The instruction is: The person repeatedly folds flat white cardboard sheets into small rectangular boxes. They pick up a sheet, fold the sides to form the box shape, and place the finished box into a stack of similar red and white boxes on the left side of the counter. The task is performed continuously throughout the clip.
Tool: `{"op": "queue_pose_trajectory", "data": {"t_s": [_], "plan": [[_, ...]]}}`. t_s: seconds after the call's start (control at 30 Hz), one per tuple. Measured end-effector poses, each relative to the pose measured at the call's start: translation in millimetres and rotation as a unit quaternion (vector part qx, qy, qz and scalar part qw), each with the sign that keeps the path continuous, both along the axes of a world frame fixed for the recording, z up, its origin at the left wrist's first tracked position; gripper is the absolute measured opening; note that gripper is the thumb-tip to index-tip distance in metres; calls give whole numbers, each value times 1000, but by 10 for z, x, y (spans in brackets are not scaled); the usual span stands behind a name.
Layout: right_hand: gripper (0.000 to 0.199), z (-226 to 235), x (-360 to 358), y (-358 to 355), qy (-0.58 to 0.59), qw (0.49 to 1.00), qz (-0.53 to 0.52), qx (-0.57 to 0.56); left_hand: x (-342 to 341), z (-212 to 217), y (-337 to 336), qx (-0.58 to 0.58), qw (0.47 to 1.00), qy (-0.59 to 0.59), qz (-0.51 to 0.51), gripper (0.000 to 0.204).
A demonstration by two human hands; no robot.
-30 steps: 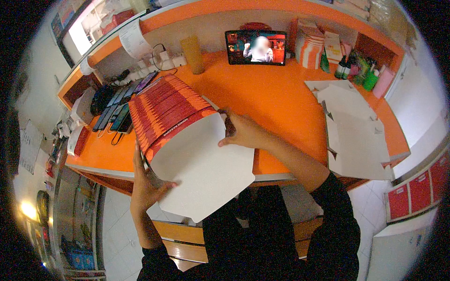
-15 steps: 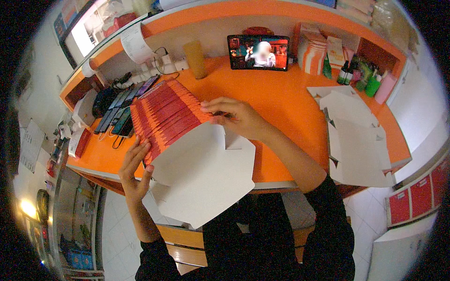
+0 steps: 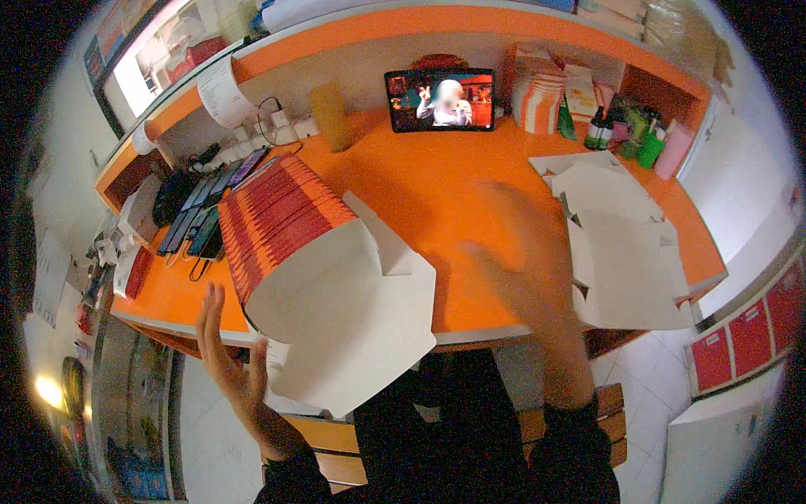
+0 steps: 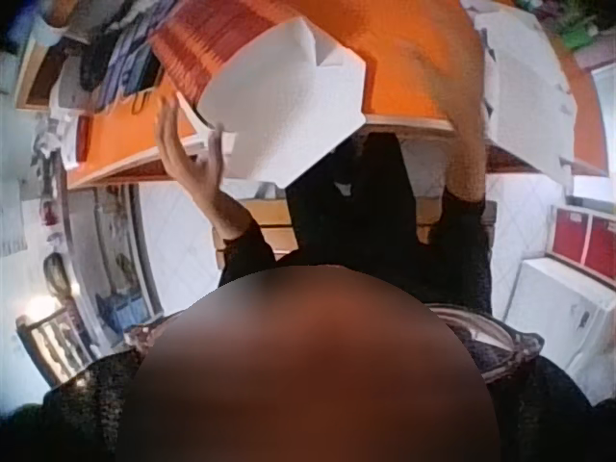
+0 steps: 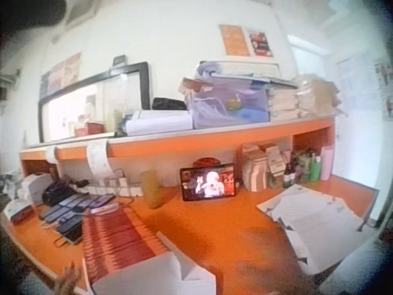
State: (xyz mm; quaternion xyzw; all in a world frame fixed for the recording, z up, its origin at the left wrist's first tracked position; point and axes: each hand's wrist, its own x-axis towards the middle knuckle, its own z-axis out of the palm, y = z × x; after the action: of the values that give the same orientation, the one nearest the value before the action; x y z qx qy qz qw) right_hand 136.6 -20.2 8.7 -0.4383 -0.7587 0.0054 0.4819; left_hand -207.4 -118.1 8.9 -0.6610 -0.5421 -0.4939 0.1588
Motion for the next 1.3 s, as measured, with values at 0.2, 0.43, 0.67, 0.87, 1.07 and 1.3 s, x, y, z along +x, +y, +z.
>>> {"op": "queue_pose_trajectory", "data": {"t_s": [0.2, 0.43, 0.67, 0.87, 1.07, 1.3], "plan": [[64, -678, 2097, -1085, -168, 693, -698, -70, 878, -166, -354, -60, 884, 27, -463, 41], [58, -1008, 2723, -1405, 110, 825, -541, -120, 2234, -570, 364, -142, 852, 49, -502, 52], [27, -843, 2650, -1234, 15, 790, -613, -10, 2850, -834, 622, -145, 857, 153, -470, 55], [24, -543, 2596, -915, 68, 786, -611, 63, 2872, -1032, 658, -162, 839, 190, -484, 54], [26, -611, 2691, -821, -88, 750, -638, 147, 2871, -1011, 648, -157, 840, 183, -486, 56], [26, -743, 2788, -837, 63, 798, -596, 65, 2894, -1032, 632, -154, 845, 194, -475, 57]]}}
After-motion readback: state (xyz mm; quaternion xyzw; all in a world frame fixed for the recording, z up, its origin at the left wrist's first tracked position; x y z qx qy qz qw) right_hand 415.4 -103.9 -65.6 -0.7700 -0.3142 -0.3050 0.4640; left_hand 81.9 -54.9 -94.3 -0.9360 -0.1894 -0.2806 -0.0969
